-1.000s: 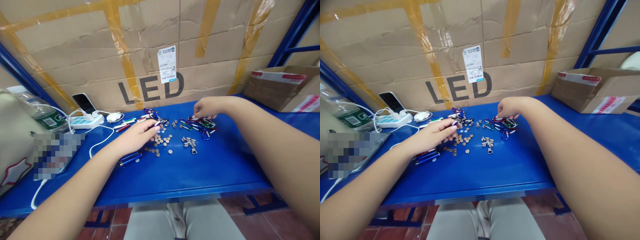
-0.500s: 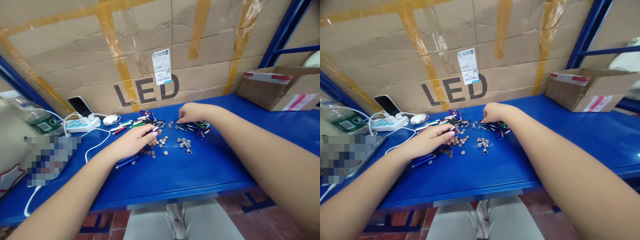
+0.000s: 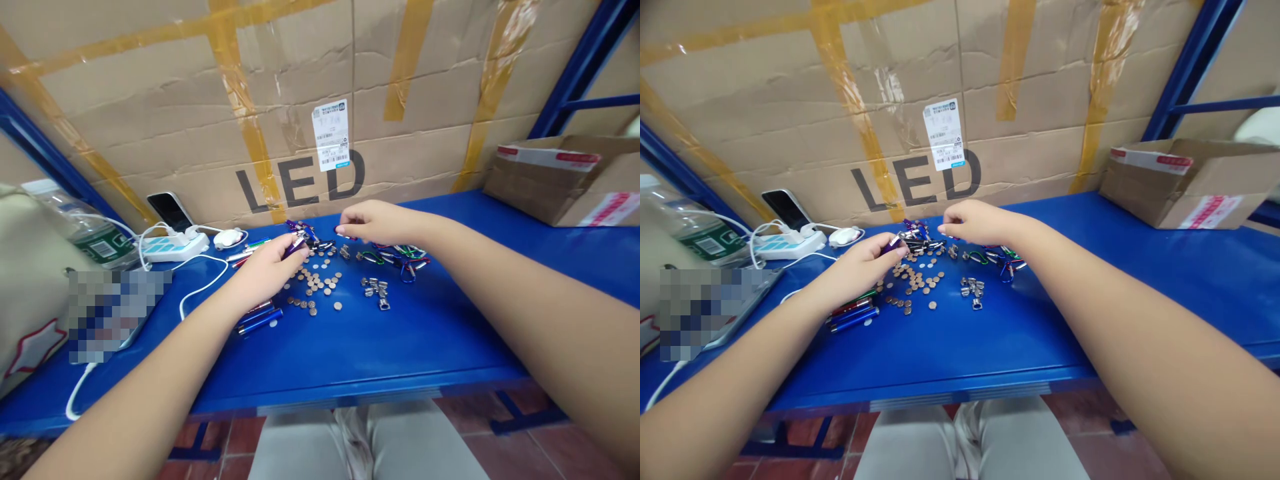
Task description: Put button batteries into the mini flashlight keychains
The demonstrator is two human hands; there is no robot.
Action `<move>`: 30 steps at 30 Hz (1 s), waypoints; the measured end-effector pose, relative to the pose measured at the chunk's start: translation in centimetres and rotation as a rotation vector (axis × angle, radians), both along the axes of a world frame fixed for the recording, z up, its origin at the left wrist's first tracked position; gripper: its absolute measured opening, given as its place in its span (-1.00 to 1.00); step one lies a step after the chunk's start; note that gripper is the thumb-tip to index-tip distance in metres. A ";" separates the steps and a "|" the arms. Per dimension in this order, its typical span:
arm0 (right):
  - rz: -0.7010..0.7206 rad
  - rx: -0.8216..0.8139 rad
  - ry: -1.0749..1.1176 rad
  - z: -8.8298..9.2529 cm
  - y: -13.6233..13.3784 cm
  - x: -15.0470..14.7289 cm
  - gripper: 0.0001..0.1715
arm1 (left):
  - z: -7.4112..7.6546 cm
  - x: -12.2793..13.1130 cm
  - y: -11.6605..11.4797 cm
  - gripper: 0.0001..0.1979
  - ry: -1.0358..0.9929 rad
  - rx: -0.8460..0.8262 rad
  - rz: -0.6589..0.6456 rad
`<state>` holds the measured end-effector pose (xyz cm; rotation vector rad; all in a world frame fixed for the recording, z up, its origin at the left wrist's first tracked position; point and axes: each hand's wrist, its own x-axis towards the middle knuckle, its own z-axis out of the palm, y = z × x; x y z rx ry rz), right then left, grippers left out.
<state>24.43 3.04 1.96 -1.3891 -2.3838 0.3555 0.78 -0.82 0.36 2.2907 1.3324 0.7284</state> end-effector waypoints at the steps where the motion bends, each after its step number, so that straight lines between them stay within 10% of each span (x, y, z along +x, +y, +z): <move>1: 0.051 -0.031 0.032 0.1 -0.6 -0.6 -0.70 | -0.1 0.0 0.1 -0.67 -0.011 0.001 0.015; 10: 0.216 -0.160 0.148 -0.5 -2.5 -3.8 -0.73 | 0.1 0.1 0.1 -0.70 0.038 0.057 -0.029; 17: 0.263 0.117 -0.091 -1.1 -2.2 -3.6 -0.66 | 0.1 -0.2 0.4 -0.71 -0.038 0.071 0.026; 25: 0.057 0.420 -0.434 -1.2 -3.5 -5.4 -0.58 | -0.2 0.0 0.4 -0.74 -0.026 0.072 -0.002; 30: 0.011 0.337 -0.335 -1.0 -3.1 -5.4 -0.62 | 0.0 0.0 0.2 -0.71 0.052 0.098 0.001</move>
